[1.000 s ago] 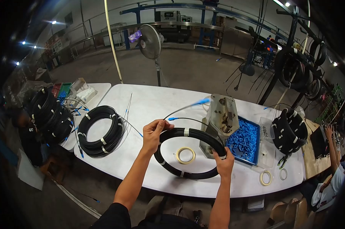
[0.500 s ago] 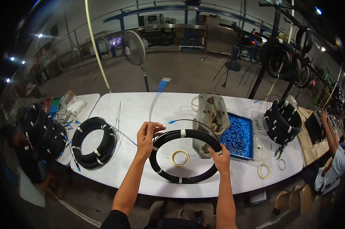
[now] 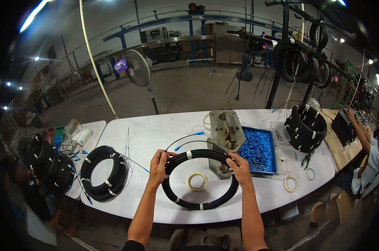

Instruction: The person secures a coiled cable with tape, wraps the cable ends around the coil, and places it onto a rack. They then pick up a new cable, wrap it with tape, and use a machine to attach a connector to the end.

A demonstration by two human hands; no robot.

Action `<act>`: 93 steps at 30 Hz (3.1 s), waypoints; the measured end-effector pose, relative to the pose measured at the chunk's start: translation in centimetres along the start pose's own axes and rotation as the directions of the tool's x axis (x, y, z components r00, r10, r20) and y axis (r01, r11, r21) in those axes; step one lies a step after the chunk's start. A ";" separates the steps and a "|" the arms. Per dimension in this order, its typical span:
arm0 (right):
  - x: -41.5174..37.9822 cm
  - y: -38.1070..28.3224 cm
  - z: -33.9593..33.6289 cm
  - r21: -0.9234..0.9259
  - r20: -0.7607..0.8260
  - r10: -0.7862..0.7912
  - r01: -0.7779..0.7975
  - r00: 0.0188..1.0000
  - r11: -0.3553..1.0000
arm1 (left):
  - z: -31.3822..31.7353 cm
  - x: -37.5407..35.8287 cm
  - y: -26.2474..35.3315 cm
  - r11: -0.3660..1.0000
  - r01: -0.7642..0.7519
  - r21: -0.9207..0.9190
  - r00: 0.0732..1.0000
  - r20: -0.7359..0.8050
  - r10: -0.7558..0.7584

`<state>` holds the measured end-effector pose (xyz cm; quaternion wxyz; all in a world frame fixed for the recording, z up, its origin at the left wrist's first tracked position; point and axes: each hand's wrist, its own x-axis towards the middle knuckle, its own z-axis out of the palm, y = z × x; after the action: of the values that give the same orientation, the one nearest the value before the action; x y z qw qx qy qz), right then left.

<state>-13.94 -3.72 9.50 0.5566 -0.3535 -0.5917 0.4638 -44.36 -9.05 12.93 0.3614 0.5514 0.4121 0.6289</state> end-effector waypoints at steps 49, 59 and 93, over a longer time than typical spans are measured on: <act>3.0 -3.9 2.1 0.157 -0.145 -0.120 0.142 0.982 0.977 | 1.1 0.7 0.1 0.989 0.062 -0.134 0.997 -0.042 -0.068; 3.3 -2.6 1.8 0.141 -0.137 -0.155 0.174 0.978 0.975 | 2.4 0.7 0.2 0.978 -0.028 -0.205 0.993 -0.119 0.004; 3.3 -3.1 2.1 0.153 -0.151 -0.078 0.102 0.985 0.983 | 2.8 2.4 0.8 0.977 0.028 -0.211 0.996 -0.082 -0.046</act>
<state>-16.17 -2.01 13.65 0.6449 -0.3131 -0.5262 0.4574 -41.89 -6.88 14.76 0.4110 0.4748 0.3689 0.6852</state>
